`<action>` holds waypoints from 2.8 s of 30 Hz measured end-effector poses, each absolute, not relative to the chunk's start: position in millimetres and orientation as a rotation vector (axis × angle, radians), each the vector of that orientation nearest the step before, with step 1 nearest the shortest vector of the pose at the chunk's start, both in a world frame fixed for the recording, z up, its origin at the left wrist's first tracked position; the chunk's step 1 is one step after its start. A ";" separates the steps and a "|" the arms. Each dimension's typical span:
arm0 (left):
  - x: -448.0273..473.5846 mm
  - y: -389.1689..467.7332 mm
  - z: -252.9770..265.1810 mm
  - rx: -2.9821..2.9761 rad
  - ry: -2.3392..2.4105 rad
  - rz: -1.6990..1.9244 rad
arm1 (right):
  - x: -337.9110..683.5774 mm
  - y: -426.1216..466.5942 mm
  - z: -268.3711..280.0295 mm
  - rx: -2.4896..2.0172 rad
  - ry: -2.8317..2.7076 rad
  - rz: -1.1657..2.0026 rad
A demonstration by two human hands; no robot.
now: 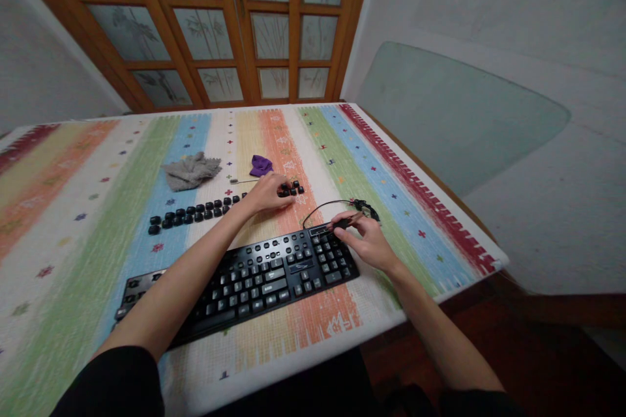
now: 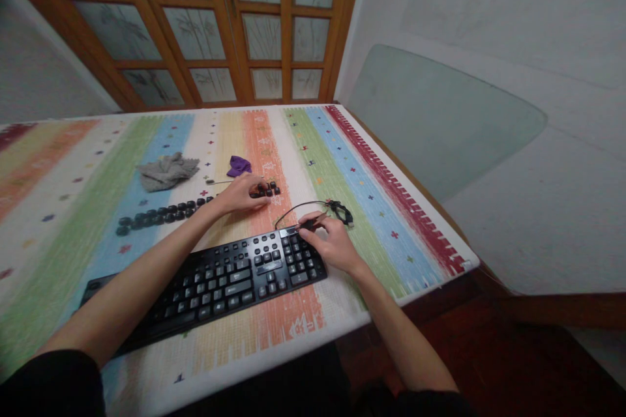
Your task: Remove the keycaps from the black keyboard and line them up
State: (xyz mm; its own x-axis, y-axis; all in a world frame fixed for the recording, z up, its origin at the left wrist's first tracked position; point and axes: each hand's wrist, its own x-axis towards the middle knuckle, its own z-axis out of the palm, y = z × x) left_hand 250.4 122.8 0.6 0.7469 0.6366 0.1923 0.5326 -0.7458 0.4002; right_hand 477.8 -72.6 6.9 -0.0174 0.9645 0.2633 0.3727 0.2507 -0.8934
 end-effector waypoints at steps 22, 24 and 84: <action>252.7 123.1 -0.8 2.603 0.859 0.509 | 477.2 -72.9 5.4 -1.285 -1.549 0.782; 253.4 122.9 -1.3 2.597 0.862 0.520 | 477.2 -73.2 5.6 -1.287 -1.554 0.787; 192.9 -104.2 -18.0 2.599 1.133 0.993 | 422.3 -78.4 25.4 -1.190 -2.135 0.668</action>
State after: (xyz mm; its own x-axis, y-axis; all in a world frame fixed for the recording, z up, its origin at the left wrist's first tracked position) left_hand 192.9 -104.2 -18.0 0.4993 0.6948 0.5176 0.6045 -0.7073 0.3665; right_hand 422.3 -78.4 25.4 -0.4192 0.8712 0.2556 0.5701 0.4717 -0.6727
